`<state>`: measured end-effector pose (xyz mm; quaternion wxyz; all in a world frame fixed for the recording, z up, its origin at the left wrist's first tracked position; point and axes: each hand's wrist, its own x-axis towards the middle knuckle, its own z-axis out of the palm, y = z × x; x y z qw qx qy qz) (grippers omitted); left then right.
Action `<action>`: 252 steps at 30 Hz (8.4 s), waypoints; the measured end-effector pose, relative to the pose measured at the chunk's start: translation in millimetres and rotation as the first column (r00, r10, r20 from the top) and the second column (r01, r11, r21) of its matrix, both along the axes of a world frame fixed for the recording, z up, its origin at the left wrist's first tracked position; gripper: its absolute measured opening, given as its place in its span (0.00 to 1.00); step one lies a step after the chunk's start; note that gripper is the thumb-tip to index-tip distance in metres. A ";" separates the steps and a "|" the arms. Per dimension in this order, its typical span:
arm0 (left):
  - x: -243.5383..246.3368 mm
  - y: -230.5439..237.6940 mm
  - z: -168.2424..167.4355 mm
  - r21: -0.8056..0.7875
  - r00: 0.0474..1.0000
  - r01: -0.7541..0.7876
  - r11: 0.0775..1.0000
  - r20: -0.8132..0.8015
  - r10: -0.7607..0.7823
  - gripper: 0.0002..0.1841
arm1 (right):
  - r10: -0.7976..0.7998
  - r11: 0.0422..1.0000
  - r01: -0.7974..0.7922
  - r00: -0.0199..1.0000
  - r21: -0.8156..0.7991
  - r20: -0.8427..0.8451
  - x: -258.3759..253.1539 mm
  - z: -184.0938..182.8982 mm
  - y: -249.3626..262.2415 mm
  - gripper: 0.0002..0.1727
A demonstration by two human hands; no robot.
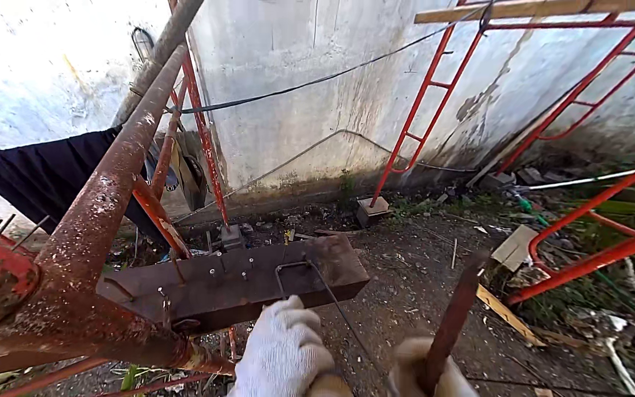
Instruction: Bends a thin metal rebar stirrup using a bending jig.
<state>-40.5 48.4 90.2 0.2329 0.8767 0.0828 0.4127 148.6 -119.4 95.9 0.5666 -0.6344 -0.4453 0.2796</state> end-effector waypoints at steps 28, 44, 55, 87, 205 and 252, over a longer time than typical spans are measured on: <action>71.3 86.8 133.5 -0.394 0.940 -0.318 0.862 -0.250 0.233 0.24 | -0.179 0.973 0.131 0.949 0.192 0.260 24.6 191.9 303.7 0.13; 38.7 106.7 91.3 -0.713 0.999 -0.003 0.701 0.036 0.041 0.25 | 0.264 0.962 -0.268 0.962 0.059 0.067 82.7 172.0 226.6 0.16; 21.0 78.1 128.0 -0.521 0.962 -0.179 0.834 0.085 0.259 0.20 | 0.390 0.901 -0.377 0.920 0.214 -0.021 67.9 201.9 208.1 0.15; 36.9 -30.6 -31.5 0.144 0.574 -0.753 0.643 -0.334 0.747 0.10 | 0.107 0.956 -0.009 0.942 -0.292 0.319 128.7 -27.3 158.7 0.15; 100.4 -35.8 -10.5 0.228 0.258 -0.836 0.499 -0.640 0.724 0.28 | 0.074 0.897 0.359 0.451 -0.257 0.890 122.1 -33.5 81.4 0.47; 83.8 -18.5 1.9 0.234 0.376 -0.733 0.638 -0.643 0.668 0.24 | 0.032 0.912 0.366 0.381 -0.183 0.924 131.9 -36.4 82.9 0.44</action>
